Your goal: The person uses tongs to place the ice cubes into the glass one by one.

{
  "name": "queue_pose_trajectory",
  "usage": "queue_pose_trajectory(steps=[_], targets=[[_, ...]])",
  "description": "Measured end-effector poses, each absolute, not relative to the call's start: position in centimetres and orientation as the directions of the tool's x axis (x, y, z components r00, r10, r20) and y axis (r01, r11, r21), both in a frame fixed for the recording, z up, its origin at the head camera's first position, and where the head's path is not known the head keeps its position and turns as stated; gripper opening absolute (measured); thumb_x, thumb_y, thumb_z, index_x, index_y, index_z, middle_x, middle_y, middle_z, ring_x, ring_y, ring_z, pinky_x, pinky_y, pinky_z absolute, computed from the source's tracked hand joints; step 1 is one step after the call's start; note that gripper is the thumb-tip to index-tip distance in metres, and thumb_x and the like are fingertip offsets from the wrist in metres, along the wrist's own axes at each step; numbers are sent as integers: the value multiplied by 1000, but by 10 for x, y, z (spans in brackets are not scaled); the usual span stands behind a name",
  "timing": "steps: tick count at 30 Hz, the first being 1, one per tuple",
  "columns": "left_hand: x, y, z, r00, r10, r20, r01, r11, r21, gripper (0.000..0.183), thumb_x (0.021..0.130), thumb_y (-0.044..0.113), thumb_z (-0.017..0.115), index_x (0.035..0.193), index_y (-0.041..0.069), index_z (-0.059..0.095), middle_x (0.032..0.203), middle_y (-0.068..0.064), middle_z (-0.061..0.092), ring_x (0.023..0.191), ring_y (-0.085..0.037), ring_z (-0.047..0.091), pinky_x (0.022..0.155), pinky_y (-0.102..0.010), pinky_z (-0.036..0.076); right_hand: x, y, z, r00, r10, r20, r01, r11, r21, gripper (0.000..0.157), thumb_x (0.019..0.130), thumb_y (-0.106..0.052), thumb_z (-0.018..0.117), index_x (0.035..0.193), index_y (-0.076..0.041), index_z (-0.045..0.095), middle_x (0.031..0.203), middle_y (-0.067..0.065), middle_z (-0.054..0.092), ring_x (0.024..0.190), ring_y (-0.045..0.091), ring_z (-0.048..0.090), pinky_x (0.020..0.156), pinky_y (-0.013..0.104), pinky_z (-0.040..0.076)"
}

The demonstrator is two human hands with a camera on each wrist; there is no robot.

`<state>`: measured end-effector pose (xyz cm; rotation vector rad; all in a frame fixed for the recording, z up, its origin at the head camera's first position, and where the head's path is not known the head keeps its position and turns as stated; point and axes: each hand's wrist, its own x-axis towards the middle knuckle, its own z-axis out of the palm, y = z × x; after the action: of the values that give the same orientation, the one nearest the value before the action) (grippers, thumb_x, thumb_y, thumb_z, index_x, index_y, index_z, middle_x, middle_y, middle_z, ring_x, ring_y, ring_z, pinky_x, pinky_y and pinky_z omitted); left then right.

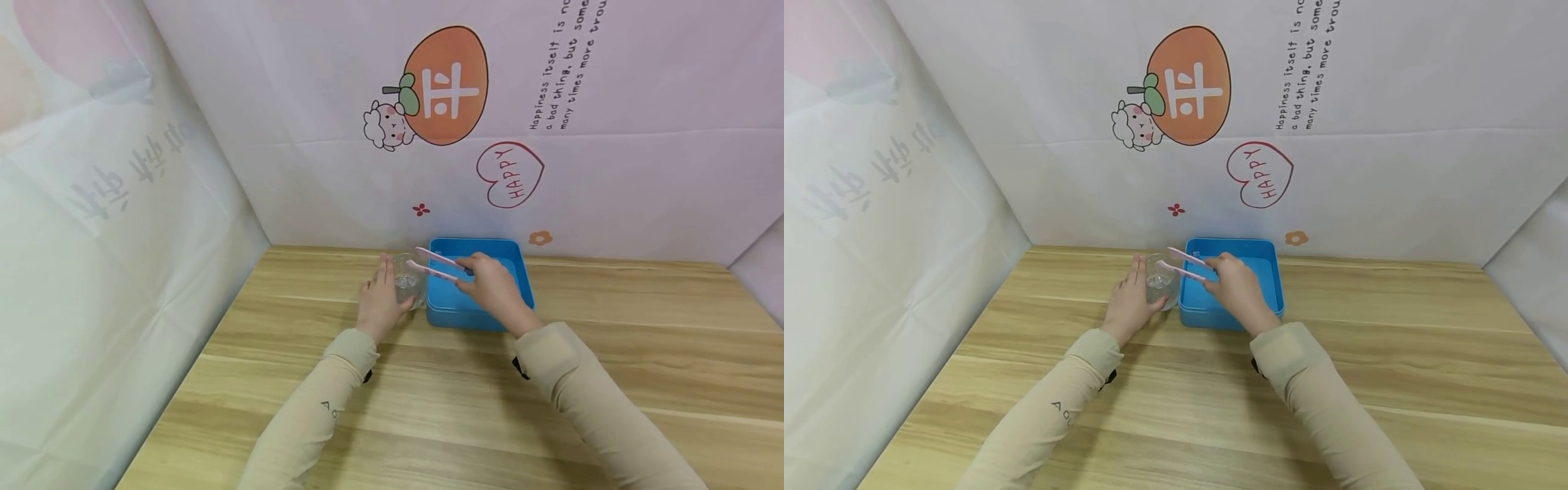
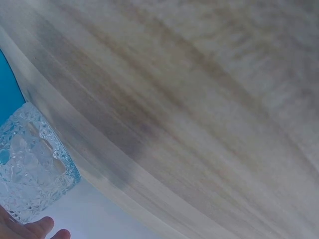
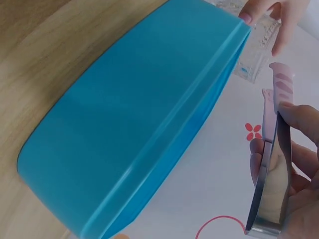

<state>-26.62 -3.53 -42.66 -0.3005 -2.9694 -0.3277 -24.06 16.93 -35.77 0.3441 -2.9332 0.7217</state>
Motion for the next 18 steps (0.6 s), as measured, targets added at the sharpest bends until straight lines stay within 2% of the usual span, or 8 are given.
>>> queue_pose_trajectory(steps=[12,18], targets=[[-266,-37,-426,-968,188,168,217,959,180,93,87,52,60,151,2,14,160,-12,14,134,-27,45,110,-43,38,-248,178,-356,-975,-115,192,-192,869,-456,45,90,-19,64,127,6,56,118,25,59,101,36,62,82,48,54],[-266,-37,-426,-971,185,152,211,961,179,93,87,52,58,151,3,12,161,-11,11,135,-27,44,111,-43,37,-253,182,-358,-979,-66,194,-146,888,-435,45,91,-19,62,128,6,55,116,26,60,98,36,62,81,47,55]])
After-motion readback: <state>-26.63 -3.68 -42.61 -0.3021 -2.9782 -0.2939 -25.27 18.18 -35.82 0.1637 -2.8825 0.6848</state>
